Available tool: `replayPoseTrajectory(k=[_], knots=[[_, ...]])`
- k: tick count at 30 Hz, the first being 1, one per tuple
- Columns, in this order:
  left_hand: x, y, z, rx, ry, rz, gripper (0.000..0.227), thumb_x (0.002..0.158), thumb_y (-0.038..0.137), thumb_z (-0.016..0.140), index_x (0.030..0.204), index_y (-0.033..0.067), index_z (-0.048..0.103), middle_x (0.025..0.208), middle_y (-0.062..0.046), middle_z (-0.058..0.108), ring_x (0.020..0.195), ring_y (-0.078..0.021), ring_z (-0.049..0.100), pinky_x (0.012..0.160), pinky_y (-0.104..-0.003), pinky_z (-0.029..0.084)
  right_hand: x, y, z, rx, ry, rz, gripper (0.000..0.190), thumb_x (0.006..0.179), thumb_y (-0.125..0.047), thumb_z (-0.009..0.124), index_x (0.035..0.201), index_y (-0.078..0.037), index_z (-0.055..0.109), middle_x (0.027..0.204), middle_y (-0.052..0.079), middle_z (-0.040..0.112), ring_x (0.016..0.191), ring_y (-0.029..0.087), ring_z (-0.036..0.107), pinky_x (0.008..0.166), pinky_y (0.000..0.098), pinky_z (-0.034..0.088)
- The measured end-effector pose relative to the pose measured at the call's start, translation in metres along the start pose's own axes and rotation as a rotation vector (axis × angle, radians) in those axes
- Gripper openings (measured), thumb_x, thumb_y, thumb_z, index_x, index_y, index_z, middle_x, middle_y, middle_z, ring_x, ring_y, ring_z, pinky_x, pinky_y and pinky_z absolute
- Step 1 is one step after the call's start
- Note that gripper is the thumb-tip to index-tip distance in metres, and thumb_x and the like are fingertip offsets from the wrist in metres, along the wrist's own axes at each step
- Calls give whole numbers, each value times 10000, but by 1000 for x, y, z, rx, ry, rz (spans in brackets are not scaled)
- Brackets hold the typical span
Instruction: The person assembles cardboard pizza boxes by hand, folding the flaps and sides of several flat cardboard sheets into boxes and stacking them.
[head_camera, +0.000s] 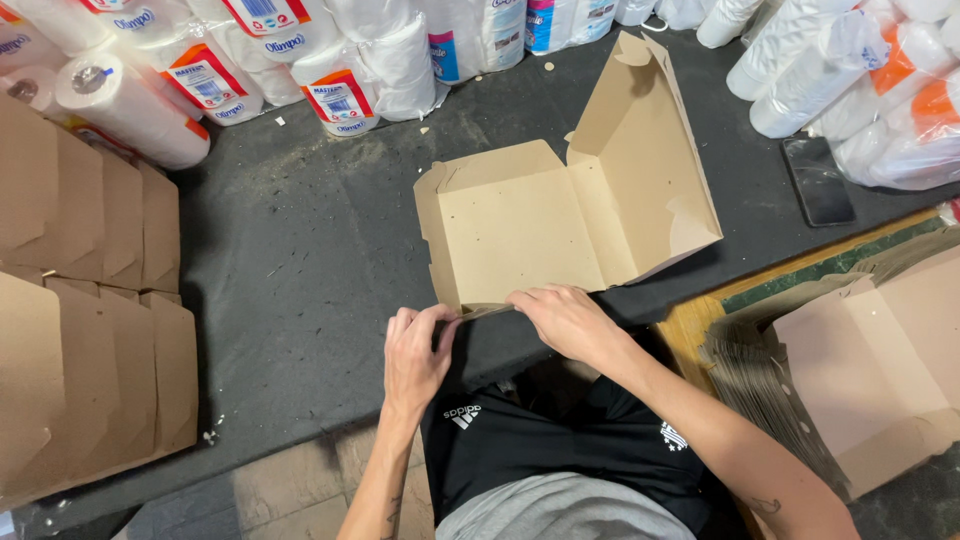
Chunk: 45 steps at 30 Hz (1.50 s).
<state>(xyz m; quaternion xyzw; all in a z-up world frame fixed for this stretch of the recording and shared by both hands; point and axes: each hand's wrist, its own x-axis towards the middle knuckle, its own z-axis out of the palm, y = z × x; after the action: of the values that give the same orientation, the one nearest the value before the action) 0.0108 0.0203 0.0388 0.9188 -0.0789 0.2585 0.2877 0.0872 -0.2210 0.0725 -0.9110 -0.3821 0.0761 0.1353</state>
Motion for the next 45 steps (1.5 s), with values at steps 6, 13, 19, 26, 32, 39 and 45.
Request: replayPoseTrajectory(k=[6,13,19,26,32,39,45], knots=[[12,21,12,-13,-24,-13,170,883,135,784,1020,184,697,864,59,733,756,-197,596,715,-331,502,-4,-6,-6,-61,-17,-6,213,1022,-98,487,1178,-150,621,898,44,648,952,285,662,890,419,501],[28,38,-14,-39,-146,-27,238,898,168,767,1116,164,673,861,23,716,804,-217,607,752,-343,498,-4,-5,31,-32,99,-26,141,1080,-171,454,1117,-176,590,862,-13,543,968,212,592,934,397,410],[37,16,-26,52,-227,32,79,939,261,729,1002,245,685,849,79,681,859,-193,616,774,-339,486,-14,-21,47,78,166,-392,147,1030,-80,510,1056,-166,626,886,4,577,936,226,580,902,399,421],[37,-11,-41,327,-403,34,294,900,59,655,1101,273,658,1080,87,643,1099,-180,562,938,-317,443,-55,30,37,64,57,-575,139,936,-62,585,908,-195,611,849,-63,616,996,208,585,1019,424,391],[41,7,-34,270,-598,112,390,876,-15,651,1153,258,686,1327,69,623,1354,-219,481,1107,-348,406,-81,122,-18,-307,-13,-220,120,857,-126,654,919,-227,670,1083,-91,693,1418,221,460,1307,539,184],[46,29,20,92,-413,403,277,1000,436,613,1076,179,683,1145,-43,658,1303,-272,551,1204,-468,339,-115,86,-73,-132,56,188,326,1069,-307,434,1326,-299,635,1293,-96,641,1271,113,526,1077,355,390],[50,47,58,159,-285,448,363,1009,509,589,880,170,593,870,-26,531,963,-228,582,1024,-390,457,-136,12,-58,151,-184,326,734,834,-645,738,1404,-222,551,1009,-7,714,965,217,696,861,396,474]])
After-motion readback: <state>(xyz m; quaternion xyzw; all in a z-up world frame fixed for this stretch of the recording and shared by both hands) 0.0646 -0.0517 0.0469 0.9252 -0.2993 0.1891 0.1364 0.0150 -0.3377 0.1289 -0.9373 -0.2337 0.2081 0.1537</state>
